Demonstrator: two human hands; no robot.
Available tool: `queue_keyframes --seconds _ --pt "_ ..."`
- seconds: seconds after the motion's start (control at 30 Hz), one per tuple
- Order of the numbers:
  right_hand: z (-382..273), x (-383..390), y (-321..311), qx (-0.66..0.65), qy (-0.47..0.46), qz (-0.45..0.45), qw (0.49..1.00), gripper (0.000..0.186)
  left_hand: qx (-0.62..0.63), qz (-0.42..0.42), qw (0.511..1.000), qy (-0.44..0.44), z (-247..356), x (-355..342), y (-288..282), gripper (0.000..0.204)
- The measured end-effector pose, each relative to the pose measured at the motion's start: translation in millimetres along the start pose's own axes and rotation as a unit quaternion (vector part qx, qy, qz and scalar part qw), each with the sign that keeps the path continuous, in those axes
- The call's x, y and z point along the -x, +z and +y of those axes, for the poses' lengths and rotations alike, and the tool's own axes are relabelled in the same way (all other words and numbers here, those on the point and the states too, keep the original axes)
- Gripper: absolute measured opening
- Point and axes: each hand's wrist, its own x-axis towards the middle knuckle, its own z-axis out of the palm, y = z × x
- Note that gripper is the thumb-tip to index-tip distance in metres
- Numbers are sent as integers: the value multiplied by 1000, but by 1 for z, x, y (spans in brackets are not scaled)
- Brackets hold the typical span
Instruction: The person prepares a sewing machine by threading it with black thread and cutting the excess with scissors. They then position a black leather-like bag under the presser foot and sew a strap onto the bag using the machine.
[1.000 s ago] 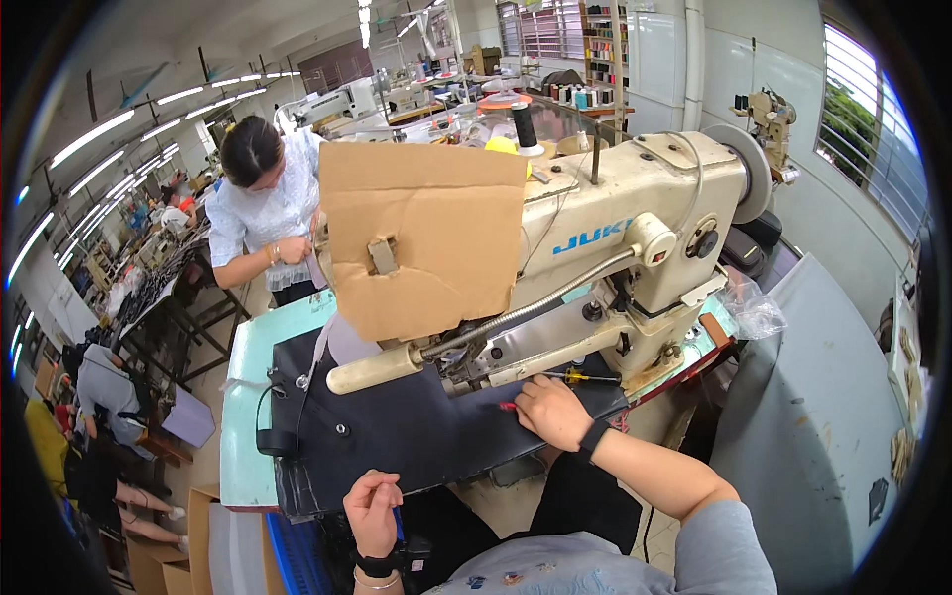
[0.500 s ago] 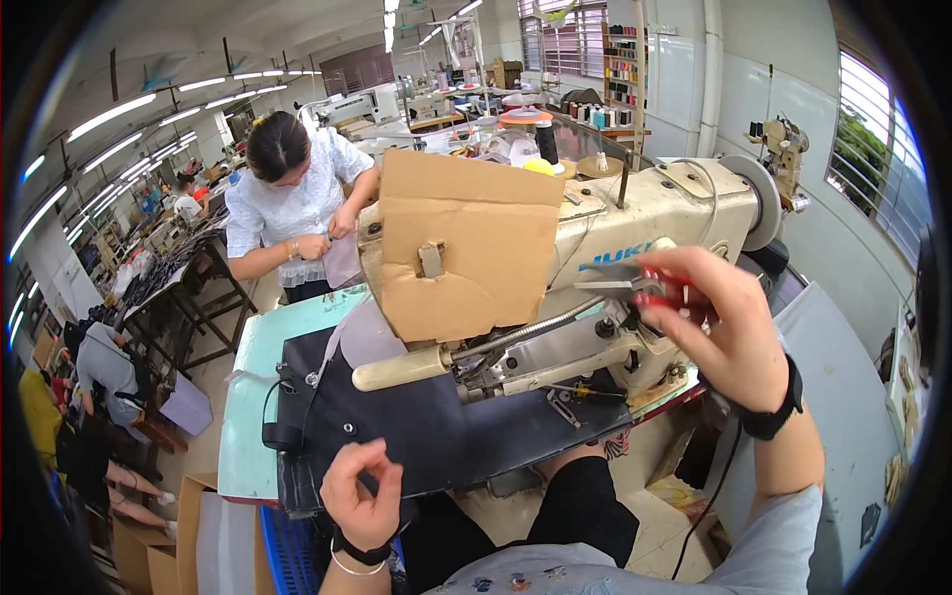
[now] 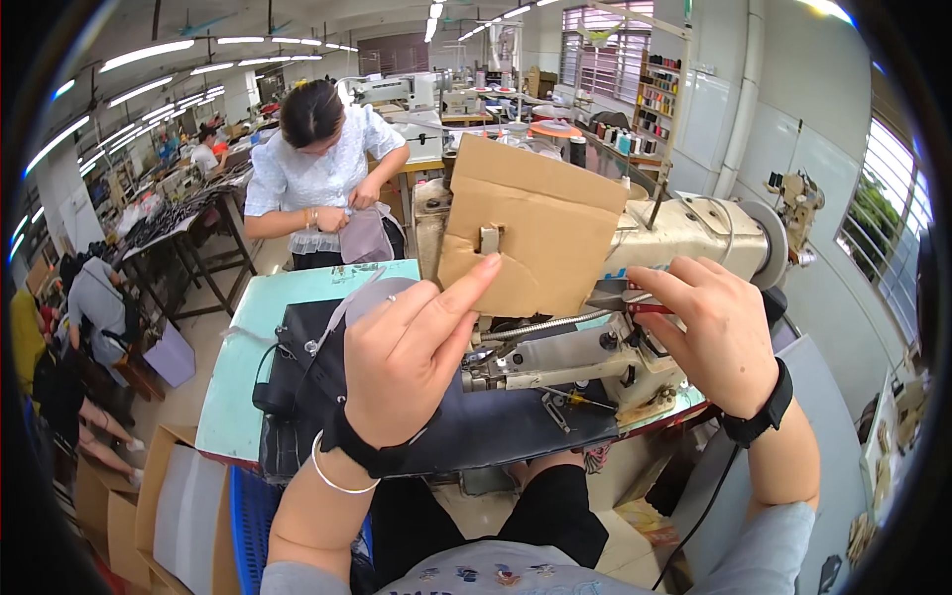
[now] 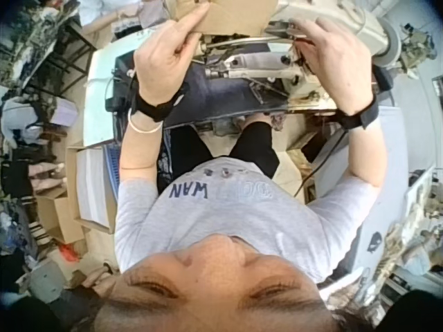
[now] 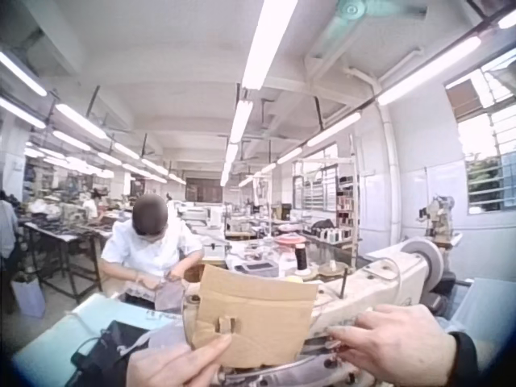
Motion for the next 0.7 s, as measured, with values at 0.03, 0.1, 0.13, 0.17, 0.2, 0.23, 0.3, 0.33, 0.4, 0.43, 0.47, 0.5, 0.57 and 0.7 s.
queue_keyframes --seconds 0.03,0.1,0.13,0.17,0.2,0.23,0.3,0.33,0.4,0.43,0.47,0.5,0.57,0.7 --pt "0 0 1 -9 -4 4 1000 26 -19 1 1000 16 0 -1 -1 51" --pt "-1 -3 4 -25 -41 35 998 27 7 12 1000 7 4 -4 -1 50" --pt "0 -5 6 -28 -61 48 997 27 21 17 1000 3 6 -5 -1 50" --pt "0 -7 8 -31 -82 61 994 27 26 29 999 1 5 -5 0 50" --pt "1 -9 11 0 -97 53 994 23 31 40 999 -1 4 -4 1 50" --pt "2 -10 15 7 -113 65 992 21 39 51 998 1 4 -5 2 50" --pt "1 -13 22 21 -143 87 986 19 41 56 998 1 7 -5 3 50" --pt "0 -16 28 21 -150 98 984 17 41 57 998 1 7 -6 3 50" --pt "-2 -18 30 23 -150 93 984 16 42 62 997 3 7 -5 5 50" --pt "-2 -20 31 23 -150 90 984 16 41 65 997 3 6 -5 6 51" --pt "-1 -20 32 18 -153 90 984 16 45 62 997 -2 6 -5 6 51" --pt "0 -20 33 12 -156 90 984 16 48 58 997 -7 7 -4 5 51" --pt "2 -21 34 9 -163 86 983 17 56 54 997 -15 7 -3 5 51" --pt "7 -26 39 -10 -210 90 974 15 68 33 994 -75 11 6 -6 50"
